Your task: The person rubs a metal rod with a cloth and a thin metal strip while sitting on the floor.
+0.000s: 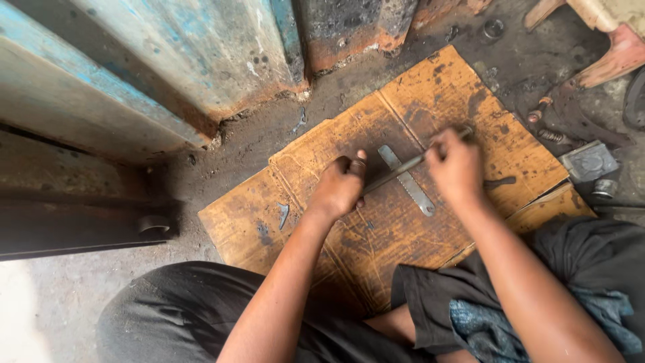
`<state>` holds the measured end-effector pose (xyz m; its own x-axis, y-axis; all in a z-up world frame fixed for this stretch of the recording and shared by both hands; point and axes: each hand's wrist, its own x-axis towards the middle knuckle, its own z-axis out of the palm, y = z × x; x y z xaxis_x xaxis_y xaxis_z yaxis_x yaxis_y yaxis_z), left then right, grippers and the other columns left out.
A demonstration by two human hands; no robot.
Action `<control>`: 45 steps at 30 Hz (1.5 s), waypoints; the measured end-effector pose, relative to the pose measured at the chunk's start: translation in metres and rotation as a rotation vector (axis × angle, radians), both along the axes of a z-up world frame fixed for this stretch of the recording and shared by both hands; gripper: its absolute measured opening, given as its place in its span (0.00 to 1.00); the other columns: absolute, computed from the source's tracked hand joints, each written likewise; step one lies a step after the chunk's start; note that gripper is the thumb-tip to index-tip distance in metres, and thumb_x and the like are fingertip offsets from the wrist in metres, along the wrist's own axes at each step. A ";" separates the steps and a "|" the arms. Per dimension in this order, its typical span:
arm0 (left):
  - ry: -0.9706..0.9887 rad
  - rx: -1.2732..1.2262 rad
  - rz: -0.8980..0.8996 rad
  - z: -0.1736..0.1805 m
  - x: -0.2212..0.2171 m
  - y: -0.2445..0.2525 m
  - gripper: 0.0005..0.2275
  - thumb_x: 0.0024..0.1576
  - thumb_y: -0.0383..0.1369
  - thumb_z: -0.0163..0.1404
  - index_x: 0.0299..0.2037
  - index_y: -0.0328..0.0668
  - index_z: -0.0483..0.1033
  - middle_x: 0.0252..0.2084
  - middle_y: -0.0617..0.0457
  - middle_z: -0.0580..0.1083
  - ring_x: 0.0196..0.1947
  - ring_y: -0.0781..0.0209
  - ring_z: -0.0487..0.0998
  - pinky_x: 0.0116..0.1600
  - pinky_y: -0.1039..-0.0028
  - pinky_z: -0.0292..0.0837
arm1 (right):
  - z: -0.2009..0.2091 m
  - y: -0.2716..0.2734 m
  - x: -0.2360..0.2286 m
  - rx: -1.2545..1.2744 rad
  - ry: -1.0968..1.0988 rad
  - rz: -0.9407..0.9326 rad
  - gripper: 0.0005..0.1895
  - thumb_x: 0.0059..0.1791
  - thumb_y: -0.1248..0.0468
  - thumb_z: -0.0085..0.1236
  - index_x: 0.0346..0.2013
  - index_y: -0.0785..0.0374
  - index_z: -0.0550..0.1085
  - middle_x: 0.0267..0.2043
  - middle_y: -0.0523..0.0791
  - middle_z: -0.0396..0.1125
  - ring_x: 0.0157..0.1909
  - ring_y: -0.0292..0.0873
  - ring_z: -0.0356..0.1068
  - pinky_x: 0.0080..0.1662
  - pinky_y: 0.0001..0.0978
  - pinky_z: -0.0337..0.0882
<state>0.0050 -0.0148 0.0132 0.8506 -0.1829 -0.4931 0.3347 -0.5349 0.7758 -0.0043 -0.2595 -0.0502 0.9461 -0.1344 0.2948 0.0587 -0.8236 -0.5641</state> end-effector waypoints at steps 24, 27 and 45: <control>0.306 -0.327 0.146 0.010 0.001 0.003 0.34 0.58 0.64 0.31 0.51 0.38 0.73 0.16 0.49 0.72 0.09 0.63 0.64 0.15 0.71 0.56 | 0.006 0.018 -0.011 0.326 0.174 -0.098 0.07 0.50 0.67 0.58 0.42 0.62 0.74 0.31 0.45 0.73 0.31 0.42 0.71 0.35 0.38 0.71; 0.335 -0.325 0.177 0.009 -0.005 -0.003 0.33 0.59 0.62 0.34 0.44 0.35 0.76 0.16 0.49 0.72 0.09 0.64 0.65 0.15 0.71 0.55 | 0.007 0.047 -0.042 0.255 0.069 0.346 0.09 0.43 0.69 0.65 0.37 0.62 0.77 0.35 0.47 0.73 0.38 0.42 0.74 0.42 0.36 0.74; 0.349 -0.376 0.016 -0.030 -0.003 0.004 0.07 0.55 0.30 0.52 0.39 0.38 0.79 0.17 0.57 0.68 0.12 0.70 0.62 0.16 0.76 0.53 | -0.010 -0.003 -0.013 0.110 0.011 0.189 0.05 0.51 0.70 0.57 0.42 0.64 0.75 0.39 0.49 0.76 0.40 0.45 0.77 0.41 0.35 0.76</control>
